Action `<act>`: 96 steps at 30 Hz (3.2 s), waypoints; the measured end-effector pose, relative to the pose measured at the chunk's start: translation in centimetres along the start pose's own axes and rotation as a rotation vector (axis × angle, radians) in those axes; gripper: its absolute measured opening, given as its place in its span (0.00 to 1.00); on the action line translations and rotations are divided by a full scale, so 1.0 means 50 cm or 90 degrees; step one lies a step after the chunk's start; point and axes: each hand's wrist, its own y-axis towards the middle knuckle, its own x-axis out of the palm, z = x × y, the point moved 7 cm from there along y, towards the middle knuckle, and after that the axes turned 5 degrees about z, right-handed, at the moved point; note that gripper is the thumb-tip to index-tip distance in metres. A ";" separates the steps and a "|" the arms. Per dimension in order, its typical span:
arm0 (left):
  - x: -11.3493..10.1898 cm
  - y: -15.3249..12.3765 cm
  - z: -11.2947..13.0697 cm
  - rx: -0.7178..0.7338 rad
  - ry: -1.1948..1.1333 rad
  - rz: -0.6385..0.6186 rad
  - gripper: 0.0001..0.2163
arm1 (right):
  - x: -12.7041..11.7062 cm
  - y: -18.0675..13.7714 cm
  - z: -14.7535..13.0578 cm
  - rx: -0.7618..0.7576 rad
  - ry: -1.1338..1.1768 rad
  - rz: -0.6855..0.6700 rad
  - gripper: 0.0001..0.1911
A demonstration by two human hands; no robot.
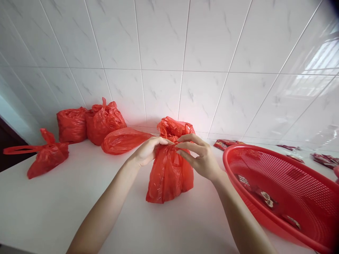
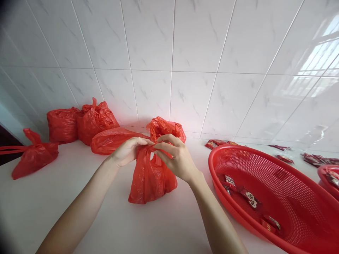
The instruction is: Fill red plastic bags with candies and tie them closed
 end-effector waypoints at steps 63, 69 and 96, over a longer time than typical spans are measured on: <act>-0.025 -0.071 0.107 0.455 0.139 0.322 0.08 | 0.154 -0.057 0.048 0.388 0.451 -0.324 0.18; -0.059 -0.059 0.109 0.454 0.055 0.334 0.09 | 0.154 -0.056 0.043 0.370 0.451 -0.323 0.17; 0.022 -0.091 0.111 0.440 0.204 0.208 0.05 | 0.123 -0.030 0.027 0.248 0.434 -0.286 0.13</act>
